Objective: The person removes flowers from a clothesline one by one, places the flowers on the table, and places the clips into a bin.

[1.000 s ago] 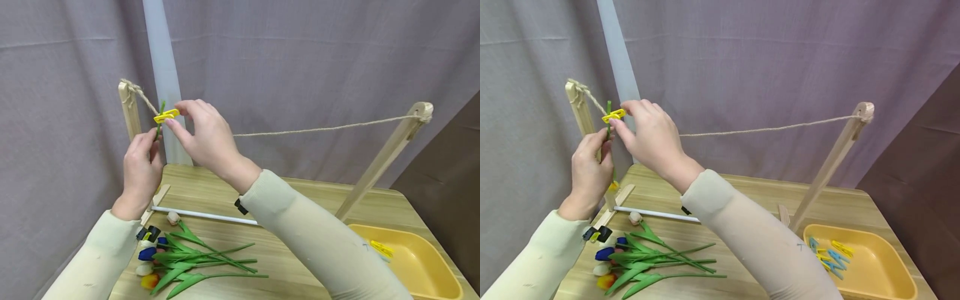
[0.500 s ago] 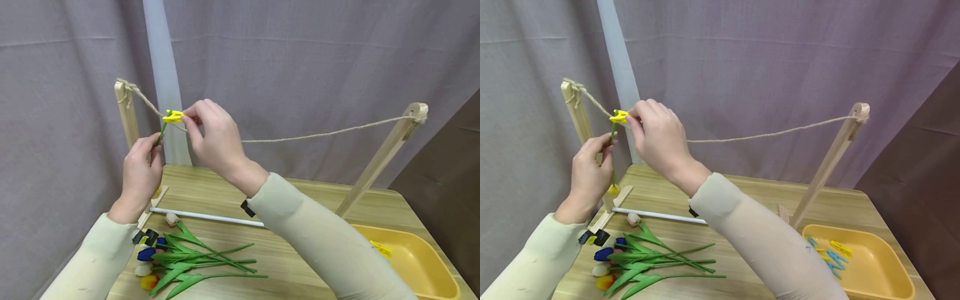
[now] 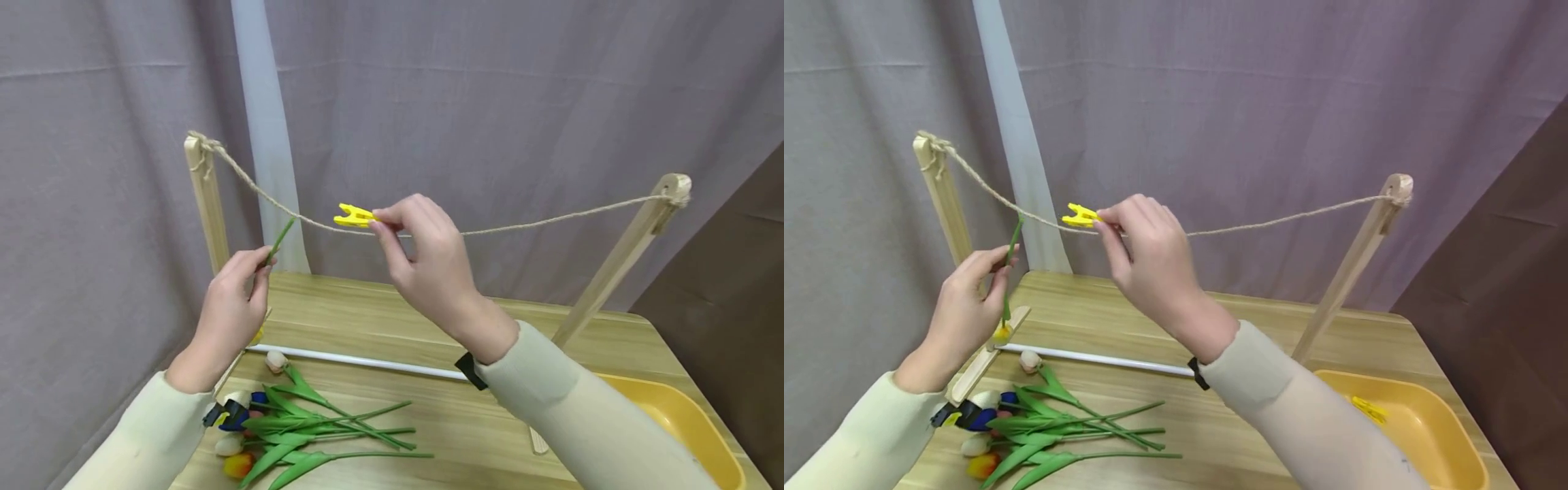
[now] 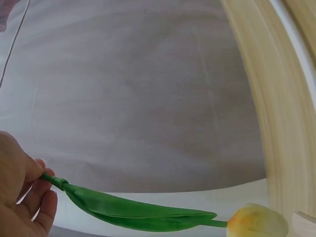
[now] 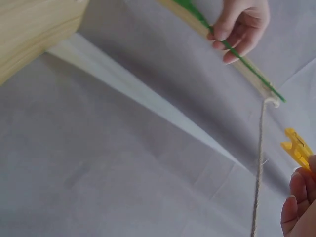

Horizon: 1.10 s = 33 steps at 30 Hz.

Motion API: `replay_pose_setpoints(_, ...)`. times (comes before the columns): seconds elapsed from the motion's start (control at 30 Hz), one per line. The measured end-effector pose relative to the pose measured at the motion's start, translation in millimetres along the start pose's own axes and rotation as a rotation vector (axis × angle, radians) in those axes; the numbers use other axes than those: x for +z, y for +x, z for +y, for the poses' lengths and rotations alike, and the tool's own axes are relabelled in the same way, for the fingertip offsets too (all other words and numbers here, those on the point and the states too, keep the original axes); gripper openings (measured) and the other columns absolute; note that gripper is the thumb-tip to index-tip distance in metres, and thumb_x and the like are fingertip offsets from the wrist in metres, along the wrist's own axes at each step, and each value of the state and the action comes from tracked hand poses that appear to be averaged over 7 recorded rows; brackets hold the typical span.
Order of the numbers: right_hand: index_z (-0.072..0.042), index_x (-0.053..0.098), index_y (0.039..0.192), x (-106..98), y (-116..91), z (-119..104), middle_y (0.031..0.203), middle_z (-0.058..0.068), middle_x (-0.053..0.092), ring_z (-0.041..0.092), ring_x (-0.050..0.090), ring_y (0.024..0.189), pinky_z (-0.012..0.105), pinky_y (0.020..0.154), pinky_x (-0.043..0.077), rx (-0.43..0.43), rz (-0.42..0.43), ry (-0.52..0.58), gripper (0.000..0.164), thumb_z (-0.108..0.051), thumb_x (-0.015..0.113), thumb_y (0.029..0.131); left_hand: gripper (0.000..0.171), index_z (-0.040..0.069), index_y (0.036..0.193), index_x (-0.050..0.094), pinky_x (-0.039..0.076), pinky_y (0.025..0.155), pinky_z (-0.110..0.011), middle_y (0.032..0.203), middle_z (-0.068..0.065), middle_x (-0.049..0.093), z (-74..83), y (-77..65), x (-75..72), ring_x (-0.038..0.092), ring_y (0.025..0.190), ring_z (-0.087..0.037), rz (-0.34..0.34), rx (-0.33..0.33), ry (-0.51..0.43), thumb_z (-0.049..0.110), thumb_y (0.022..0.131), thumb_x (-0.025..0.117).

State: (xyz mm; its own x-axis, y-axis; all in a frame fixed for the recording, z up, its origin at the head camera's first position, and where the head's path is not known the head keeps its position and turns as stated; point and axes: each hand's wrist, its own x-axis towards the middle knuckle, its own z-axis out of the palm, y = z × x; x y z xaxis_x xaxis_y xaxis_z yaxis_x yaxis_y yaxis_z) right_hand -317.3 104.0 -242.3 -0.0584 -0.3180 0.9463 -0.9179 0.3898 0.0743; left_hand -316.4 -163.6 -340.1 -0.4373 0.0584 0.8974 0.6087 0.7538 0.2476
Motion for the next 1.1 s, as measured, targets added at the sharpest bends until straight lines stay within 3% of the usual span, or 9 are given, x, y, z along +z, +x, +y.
replay_pose_setpoints(0.23,-0.001,0.063,0.096,-21.3,-36.2,5.7,0.086,0.006,0.063,0.021,0.057,0.077,0.033,0.069,0.046,0.012,-0.081,-0.021,0.009,-0.003,0.067,0.088,0.031,-0.003,0.114,0.065,0.050,0.075,-0.036,0.098,-0.010,0.065,5.4,-18.4,2.5,0.061,0.088,-0.024,-0.100,0.149,-0.001,-0.011,0.085,0.064)
replay_pose_setpoints(0.5,0.001,0.064,0.100,-46.4,-98.1,20.2,0.091,0.007,0.064,0.022,0.060,0.082,0.032,0.076,0.048,-0.025,-0.152,-0.015,0.021,-0.019,0.057,0.097,0.029,0.004,0.113,0.068,0.049,0.079,-0.040,0.098,-0.005,0.065,15.3,-39.6,11.0,0.061,0.087,-0.023,-0.237,0.213,0.023,-0.005,0.086,0.064)
replay_pose_setpoints(0.67,0.001,0.064,0.102,-63.8,-140.9,30.0,0.094,0.004,0.064,0.020,0.059,0.087,0.026,0.081,0.047,0.080,-0.198,-0.036,0.031,-0.028,0.054,0.098,0.032,0.005,0.115,0.068,0.050,0.076,-0.037,0.095,-0.002,0.063,22.9,-52.8,18.7,0.060,0.084,-0.021,-0.320,0.245,0.073,-0.007,0.086,0.063)
replay_pose_setpoints(0.83,-0.001,0.065,0.105,-86.4,-184.2,39.1,0.096,0.001,0.064,0.016,0.056,0.086,0.018,0.076,0.044,0.210,-0.184,-0.071,0.034,-0.033,0.057,0.096,0.041,0.005,0.115,0.069,0.052,0.073,-0.032,0.092,-0.001,0.062,32.5,-62.1,27.4,0.059,0.084,-0.017,-0.413,0.241,0.117,-0.013,0.078,0.069)
replay_pose_setpoints(0.97,-0.002,0.065,0.109,-105.9,-215.6,41.8,0.095,0.001,0.064,0.014,0.055,0.083,0.017,0.073,0.043,0.313,-0.181,-0.129,0.027,-0.020,0.067,0.088,0.040,0.004,0.114,0.069,0.051,0.066,-0.026,0.087,0.001,0.061,37.6,-66.5,35.1,0.056,0.078,-0.013,-0.457,0.252,0.125,-0.014,0.078,0.067)
replay_pose_setpoints(1.1,-0.004,0.065,0.115,-122.4,-238.4,40.3,0.093,-0.001,0.062,0.013,0.054,0.082,0.015,0.075,0.042,0.411,-0.214,-0.193,0.039,-0.001,0.072,0.077,0.039,0.003,0.111,0.071,0.049,0.062,-0.025,0.084,0.001,0.057,41.5,-72.3,41.2,0.054,0.076,-0.013,-0.459,0.281,0.126,-0.017,0.077,0.064)
